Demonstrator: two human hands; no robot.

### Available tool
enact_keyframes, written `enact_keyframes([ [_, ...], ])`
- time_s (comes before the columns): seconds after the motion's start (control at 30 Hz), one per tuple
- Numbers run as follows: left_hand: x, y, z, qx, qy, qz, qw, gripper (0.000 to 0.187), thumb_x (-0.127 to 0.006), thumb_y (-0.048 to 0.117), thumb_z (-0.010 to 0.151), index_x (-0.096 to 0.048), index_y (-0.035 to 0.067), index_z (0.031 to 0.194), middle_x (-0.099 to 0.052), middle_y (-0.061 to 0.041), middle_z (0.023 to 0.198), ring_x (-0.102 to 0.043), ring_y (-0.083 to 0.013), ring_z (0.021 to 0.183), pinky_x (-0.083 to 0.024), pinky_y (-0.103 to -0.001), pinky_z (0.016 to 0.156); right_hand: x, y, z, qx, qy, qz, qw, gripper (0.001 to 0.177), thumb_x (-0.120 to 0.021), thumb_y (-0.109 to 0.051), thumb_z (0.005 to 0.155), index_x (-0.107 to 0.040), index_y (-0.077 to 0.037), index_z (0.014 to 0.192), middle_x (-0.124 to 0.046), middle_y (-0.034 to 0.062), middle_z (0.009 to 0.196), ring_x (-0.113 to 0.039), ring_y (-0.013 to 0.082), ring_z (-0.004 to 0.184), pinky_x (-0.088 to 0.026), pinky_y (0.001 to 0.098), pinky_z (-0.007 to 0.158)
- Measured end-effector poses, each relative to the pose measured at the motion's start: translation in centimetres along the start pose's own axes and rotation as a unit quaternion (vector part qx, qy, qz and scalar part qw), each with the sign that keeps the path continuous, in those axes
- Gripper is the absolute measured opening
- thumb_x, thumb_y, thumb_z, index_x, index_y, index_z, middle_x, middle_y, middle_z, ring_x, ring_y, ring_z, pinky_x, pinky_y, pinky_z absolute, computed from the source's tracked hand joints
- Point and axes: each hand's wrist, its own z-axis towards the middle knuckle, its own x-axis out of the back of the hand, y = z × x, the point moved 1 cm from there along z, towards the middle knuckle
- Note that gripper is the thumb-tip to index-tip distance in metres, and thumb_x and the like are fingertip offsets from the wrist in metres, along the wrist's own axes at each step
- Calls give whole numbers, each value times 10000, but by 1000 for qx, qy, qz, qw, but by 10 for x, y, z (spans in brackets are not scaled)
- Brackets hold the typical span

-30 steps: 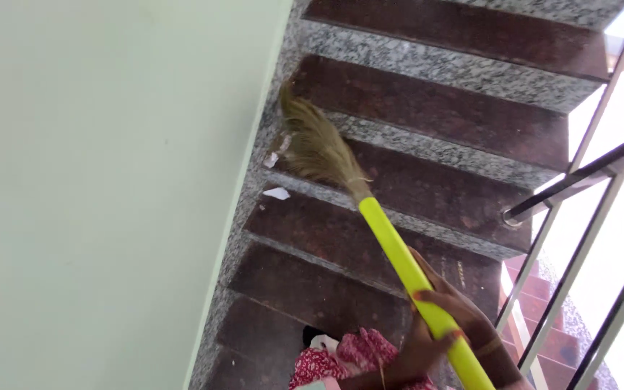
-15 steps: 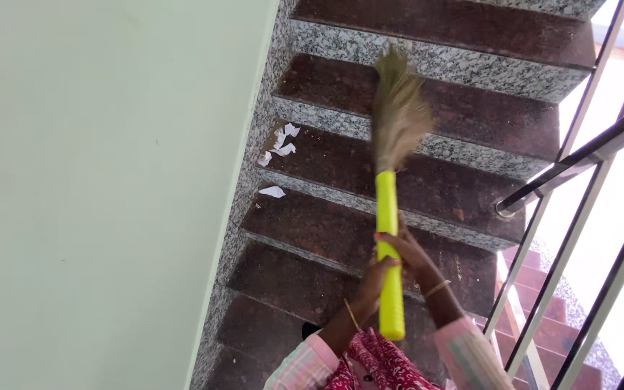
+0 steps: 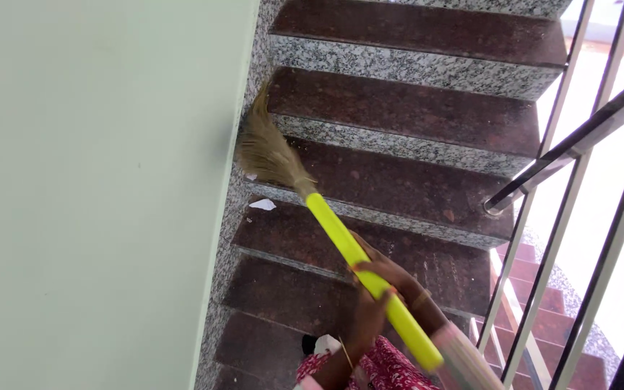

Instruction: The person sweeps debris and paper scraps down the stairs using a broom.

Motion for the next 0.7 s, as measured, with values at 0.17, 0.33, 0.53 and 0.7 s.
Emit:
enact_keyframes([
  [0.17, -35, -27, -45, 12, -262, -63, 963, 584, -679, 223, 960, -407, 6, 1429, -635, -37, 1099, -660, -153, 1026, -545, -302, 942, 18, -7, -97, 18, 85, 35, 996, 1064, -683, -142, 801, -52, -204, 1656, -628, 144, 1114, -683, 224, 823, -603, 352, 737],
  [0.33, -44, -38, -13, 103, -215, -39, 971, 575, -672, 177, 865, -441, 63, 1379, -640, -68, 991, -664, -169, 857, -560, -307, 784, 37, 5, -102, 64, 212, 75, 972, 1049, -654, -119, 826, -26, -203, 1662, -607, 179, 1065, -664, 227, 843, -579, 346, 720],
  [0.53, 0, -55, 35, 116, -195, -99, 969, 374, -674, 215, 901, -578, -9, 1185, -666, -94, 927, -678, -175, 754, -565, -277, 703, 31, 32, -51, 30, 296, 104, 949, 958, -651, -88, 844, -101, -192, 1620, -577, 161, 1002, -672, 249, 766, -593, 386, 593],
  [0.7, 54, -18, 19, 115, -103, -102, 983, 345, -670, 235, 900, -594, 13, 1154, -683, -73, 906, -665, -153, 742, -562, -266, 670, -7, 33, -4, -6, 200, 100, 975, 1045, -677, -92, 857, 5, -305, 1620, -575, 155, 1051, -661, 232, 754, -582, 360, 596],
])
